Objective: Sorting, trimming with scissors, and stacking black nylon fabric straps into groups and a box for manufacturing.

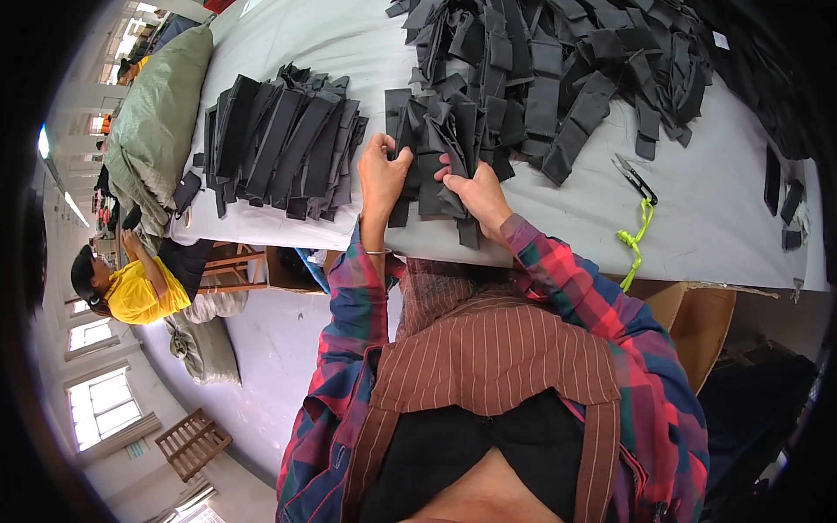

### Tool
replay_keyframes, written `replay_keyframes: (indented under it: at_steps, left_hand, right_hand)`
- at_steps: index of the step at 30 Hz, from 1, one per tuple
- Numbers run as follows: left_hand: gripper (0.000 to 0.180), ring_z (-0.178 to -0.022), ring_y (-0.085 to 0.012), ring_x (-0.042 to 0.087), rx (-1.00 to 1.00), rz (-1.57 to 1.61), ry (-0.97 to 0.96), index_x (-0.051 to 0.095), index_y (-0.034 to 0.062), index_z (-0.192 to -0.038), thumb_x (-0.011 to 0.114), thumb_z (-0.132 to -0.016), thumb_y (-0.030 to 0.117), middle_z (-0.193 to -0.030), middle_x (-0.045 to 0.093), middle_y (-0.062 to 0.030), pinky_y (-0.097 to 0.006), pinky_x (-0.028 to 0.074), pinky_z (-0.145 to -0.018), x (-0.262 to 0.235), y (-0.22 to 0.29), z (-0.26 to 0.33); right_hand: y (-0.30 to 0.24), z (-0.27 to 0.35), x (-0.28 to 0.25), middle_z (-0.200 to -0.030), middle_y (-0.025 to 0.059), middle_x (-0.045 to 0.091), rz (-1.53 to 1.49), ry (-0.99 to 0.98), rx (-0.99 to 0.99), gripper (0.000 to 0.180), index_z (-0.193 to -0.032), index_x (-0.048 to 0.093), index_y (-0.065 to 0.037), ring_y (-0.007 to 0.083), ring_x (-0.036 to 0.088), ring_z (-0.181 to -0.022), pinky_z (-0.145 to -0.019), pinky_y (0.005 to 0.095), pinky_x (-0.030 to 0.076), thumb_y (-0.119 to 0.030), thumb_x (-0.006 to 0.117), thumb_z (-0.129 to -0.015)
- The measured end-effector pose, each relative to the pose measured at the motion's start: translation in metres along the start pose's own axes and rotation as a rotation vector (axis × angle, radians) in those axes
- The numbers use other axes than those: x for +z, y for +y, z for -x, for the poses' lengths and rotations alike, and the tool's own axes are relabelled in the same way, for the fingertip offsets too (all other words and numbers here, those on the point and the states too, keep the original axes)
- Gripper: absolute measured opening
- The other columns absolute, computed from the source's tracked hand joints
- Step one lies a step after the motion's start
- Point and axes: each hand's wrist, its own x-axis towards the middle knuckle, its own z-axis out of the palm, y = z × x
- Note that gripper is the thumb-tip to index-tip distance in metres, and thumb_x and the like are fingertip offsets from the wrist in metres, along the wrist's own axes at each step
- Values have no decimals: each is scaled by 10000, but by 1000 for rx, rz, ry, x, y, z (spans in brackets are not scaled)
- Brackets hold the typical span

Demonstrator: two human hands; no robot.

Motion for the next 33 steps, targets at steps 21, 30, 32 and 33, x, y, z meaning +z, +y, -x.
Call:
replay_keyframes:
  at_steps: [21, 30, 32, 33]
  left_hand:
    - [239, -876, -267, 606, -564, 1600, -223, 539, 101, -1115, 521, -896, 194, -941, 622, -79, -420, 500, -807, -68, -23, 41]
    - [619, -1217, -257, 416, -10, 592, -524, 263, -6, -1395, 478, -815, -45, -1348, 385, -230, -322, 314, -1012, -35, 75, 90]
    - [559, -1088, -201, 502, -216, 756, -536, 346, 17, -1356, 500, -823, -41, -1221, 460, -169, -294, 391, -901, -48, 62, 74]
    - [524, -1006, -165, 551, -252, 785, -401, 395, 33, -1330, 507, -824, -49, -1097, 524, -126, -261, 439, -811, -44, 45, 61]
  right_hand:
    - [-20, 18, -5, -939, 60, 617, 35, -139, -92, 381, -1198, 503, 4, 105, 533, -782, -733, 250, 444, -127, 559, -845]
    - [-3, 44, -9, -1021, 61, 616, -344, -57, 62, 350, -1120, 563, -14, 147, 594, -882, -760, 285, 485, -113, 668, -801]
    - [-10, 47, -30, -1034, 70, 620, -337, -39, 37, 359, -1126, 563, -7, 159, 601, -890, -764, 293, 491, -101, 667, -796]
    - [-15, 46, -39, -1044, 75, 619, -288, 29, -64, 371, -1135, 558, 0, 168, 603, -895, -771, 302, 493, -93, 666, -793]
